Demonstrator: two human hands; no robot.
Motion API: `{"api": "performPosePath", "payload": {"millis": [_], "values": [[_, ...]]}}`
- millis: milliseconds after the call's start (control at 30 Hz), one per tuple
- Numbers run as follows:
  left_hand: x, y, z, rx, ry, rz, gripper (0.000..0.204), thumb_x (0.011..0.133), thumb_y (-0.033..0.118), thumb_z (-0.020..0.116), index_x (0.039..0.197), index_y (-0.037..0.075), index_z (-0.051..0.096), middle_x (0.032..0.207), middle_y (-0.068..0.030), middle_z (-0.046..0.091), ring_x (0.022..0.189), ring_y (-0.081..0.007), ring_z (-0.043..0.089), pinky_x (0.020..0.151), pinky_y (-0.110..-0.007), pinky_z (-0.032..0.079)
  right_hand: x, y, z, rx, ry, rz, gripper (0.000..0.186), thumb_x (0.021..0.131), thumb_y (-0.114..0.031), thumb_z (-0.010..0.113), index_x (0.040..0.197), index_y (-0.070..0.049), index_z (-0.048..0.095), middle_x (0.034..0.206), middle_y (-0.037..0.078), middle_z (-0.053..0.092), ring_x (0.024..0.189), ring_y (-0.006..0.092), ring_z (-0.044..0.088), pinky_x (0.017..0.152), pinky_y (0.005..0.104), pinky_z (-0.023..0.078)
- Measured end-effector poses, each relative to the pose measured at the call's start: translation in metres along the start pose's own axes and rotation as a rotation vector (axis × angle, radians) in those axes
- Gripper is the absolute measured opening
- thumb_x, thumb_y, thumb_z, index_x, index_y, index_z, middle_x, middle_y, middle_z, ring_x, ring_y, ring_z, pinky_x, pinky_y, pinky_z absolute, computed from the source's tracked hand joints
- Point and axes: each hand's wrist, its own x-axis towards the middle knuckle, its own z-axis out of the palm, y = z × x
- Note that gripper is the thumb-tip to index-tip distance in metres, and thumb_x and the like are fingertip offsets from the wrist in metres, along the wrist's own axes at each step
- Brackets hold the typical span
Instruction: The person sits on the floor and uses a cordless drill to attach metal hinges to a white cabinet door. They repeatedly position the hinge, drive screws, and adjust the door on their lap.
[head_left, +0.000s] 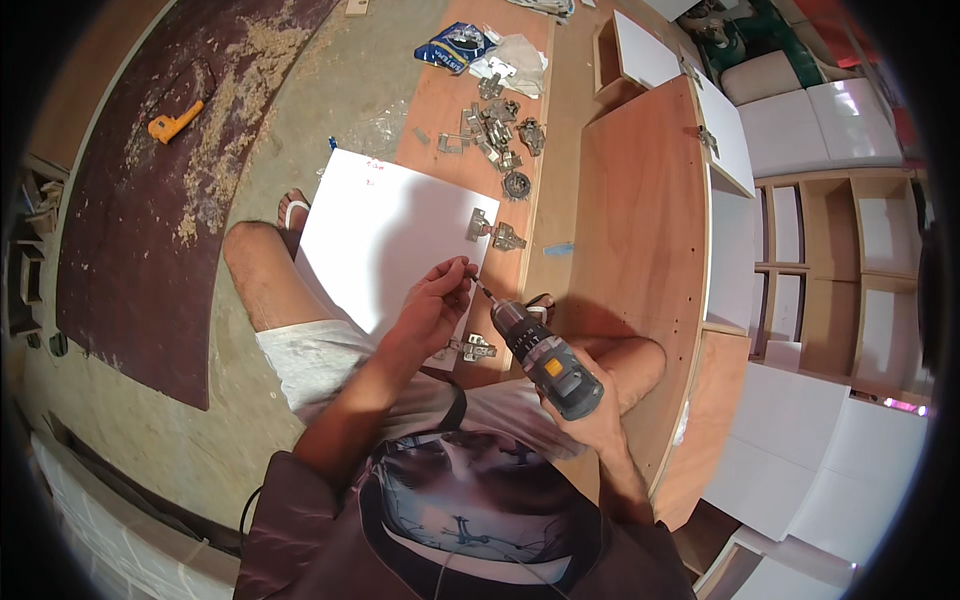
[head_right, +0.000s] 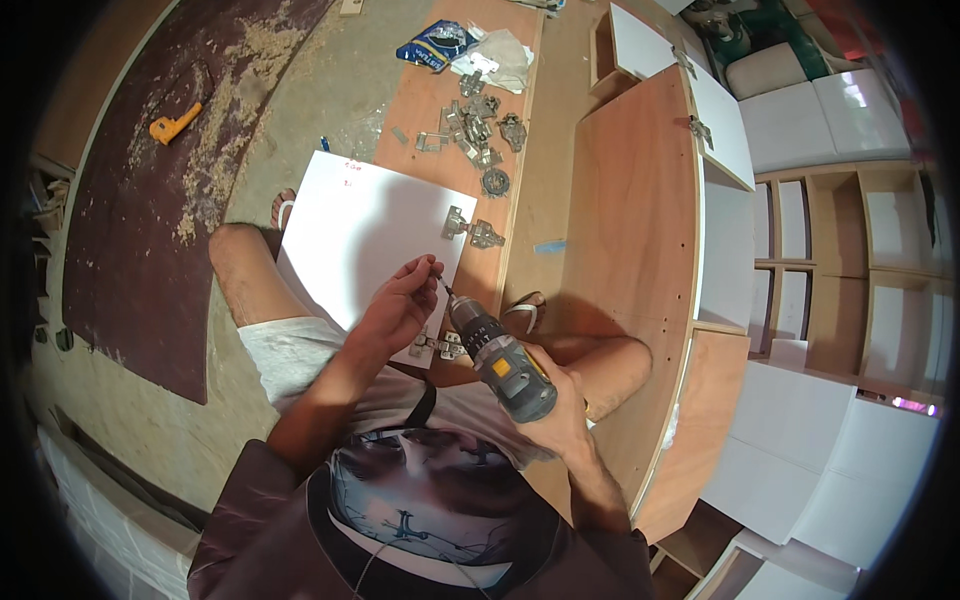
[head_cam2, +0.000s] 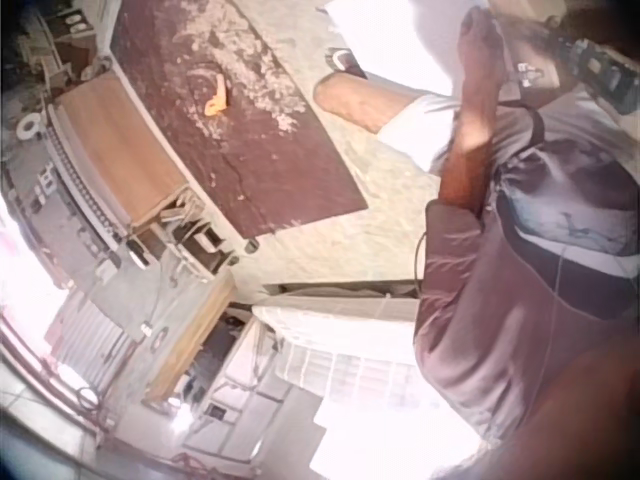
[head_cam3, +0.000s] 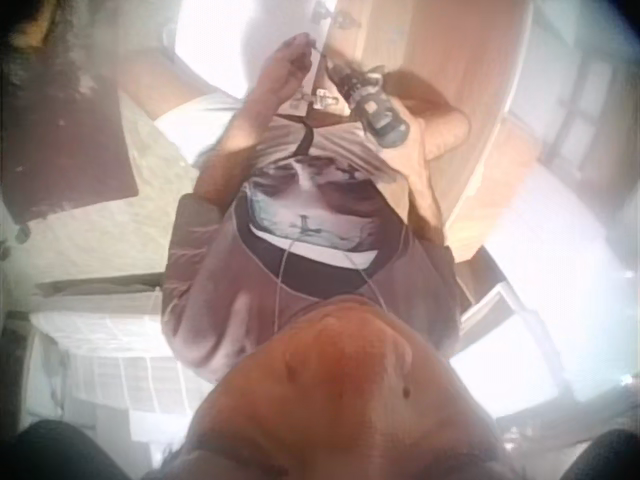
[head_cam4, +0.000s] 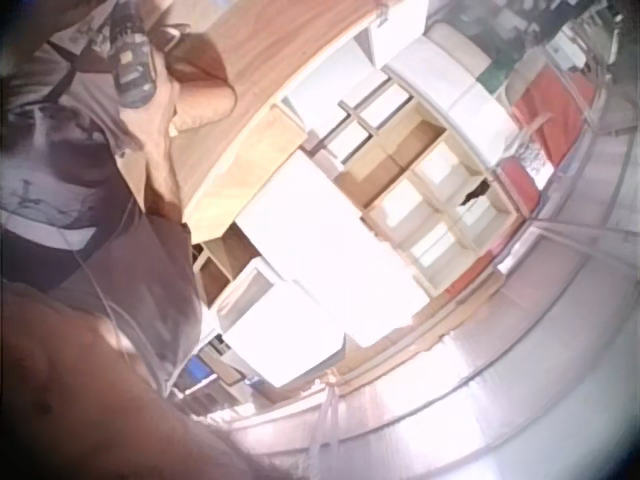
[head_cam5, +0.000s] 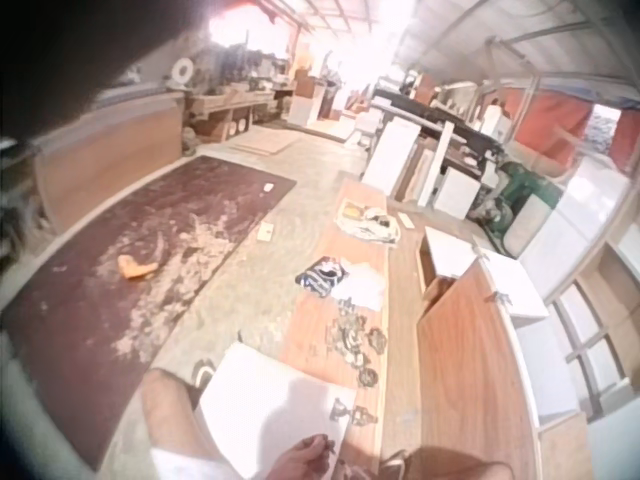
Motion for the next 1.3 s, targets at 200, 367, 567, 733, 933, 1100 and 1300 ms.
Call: {"api": "performPosePath", "payload": {"millis": [200, 367, 567, 733, 933, 1100, 1300], "values": [[0.011, -0.005, 0.0, -0.328, -0.085, -0.164, 0.016, 0.113, 0.024, 0.067, 0.119, 0.009, 0.069, 0.118, -0.0018, 0.071, 0.086, -0.0064, 0.068, 0.075, -0.022, 0.058, 0.013, 0.019, -0.003, 0.077, -0.02, 0.032, 0.057, 0.078, -0.007, 0.084, 0.133, -0.002, 0.068, 0.096, 0.013, 0.08, 0.091, 0.0255, 0.082, 0.084, 0.0356, 0.063], [0.025, -0.008, -0.003, -0.464, -0.175, -0.223, 0.016, 0.113, 0.024, 0.066, 0.118, 0.009, 0.069, 0.118, -0.0012, 0.07, 0.085, -0.007, 0.068, 0.074, -0.023, 0.057, 0.025, 0.022, -0.01, 0.05, -0.058, 0.035, 0.041, 0.082, -0.002, 0.078, 0.123, -0.001, 0.073, 0.096, 0.008, 0.081, 0.088, 0.0187, 0.079, 0.082, 0.034, 0.062], [0.039, -0.016, -0.009, -0.532, -0.147, -0.251, 0.016, 0.115, 0.022, 0.064, 0.123, 0.009, 0.068, 0.118, -0.0015, 0.07, 0.085, -0.0055, 0.067, 0.072, -0.021, 0.055, 0.035, 0.017, -0.017, 0.064, -0.137, 0.216, 0.021, 0.095, 0.004, 0.07, 0.115, -0.001, 0.075, 0.097, 0.005, 0.077, 0.087, 0.0145, 0.073, 0.077, 0.0313, 0.06], [0.046, -0.032, -0.019, -0.598, -0.152, -0.263, 0.016, 0.115, 0.019, 0.062, 0.124, 0.007, 0.067, 0.116, -0.0013, 0.067, 0.086, -0.0059, 0.065, 0.075, -0.021, 0.055, 0.05, 0.009, -0.019, 0.011, -0.153, 0.371, 0.014, 0.099, -0.004, 0.076, 0.113, -0.002, 0.075, 0.096, 0.004, 0.076, 0.083, 0.0139, 0.071, 0.073, 0.0307, 0.058], [0.046, -0.04, -0.027, -0.49, -0.149, -0.235, 0.015, 0.117, 0.017, 0.058, 0.127, 0.007, 0.064, 0.117, -0.0017, 0.066, 0.087, -0.0043, 0.064, 0.074, -0.02, 0.054, 0.075, -0.028, -0.032, -0.201, -0.253, 0.396, 0.019, 0.093, -0.01, 0.084, 0.111, -0.005, 0.077, 0.096, 0.006, 0.08, 0.09, 0.0175, 0.077, 0.079, 0.0335, 0.06], [0.055, -0.042, -0.015, -0.508, -0.137, -0.217, 0.017, 0.118, 0.016, 0.054, 0.132, 0.008, 0.062, 0.119, -0.0007, 0.065, 0.087, -0.0037, 0.065, 0.072, -0.02, 0.051, 0.094, -0.044, -0.026, -0.296, -0.24, 0.402, 0.029, 0.089, -0.009, 0.087, 0.114, -0.001, 0.075, 0.098, 0.009, 0.081, 0.092, 0.0211, 0.079, 0.08, 0.034, 0.061], [0.064, -0.045, 0.003, -0.682, -0.04, -0.26, 0.02, 0.117, 0.013, 0.054, 0.136, 0.008, 0.061, 0.122, 0.0001, 0.064, 0.086, -0.0019, 0.065, 0.067, -0.02, 0.046, 0.115, -0.044, -0.032, -0.551, -0.345, 0.215, 0.041, 0.088, -0.009, 0.088, 0.124, 0.0, 0.07, 0.099, 0.01, 0.082, 0.089, 0.0178, 0.079, 0.081, 0.0321, 0.062]]}}
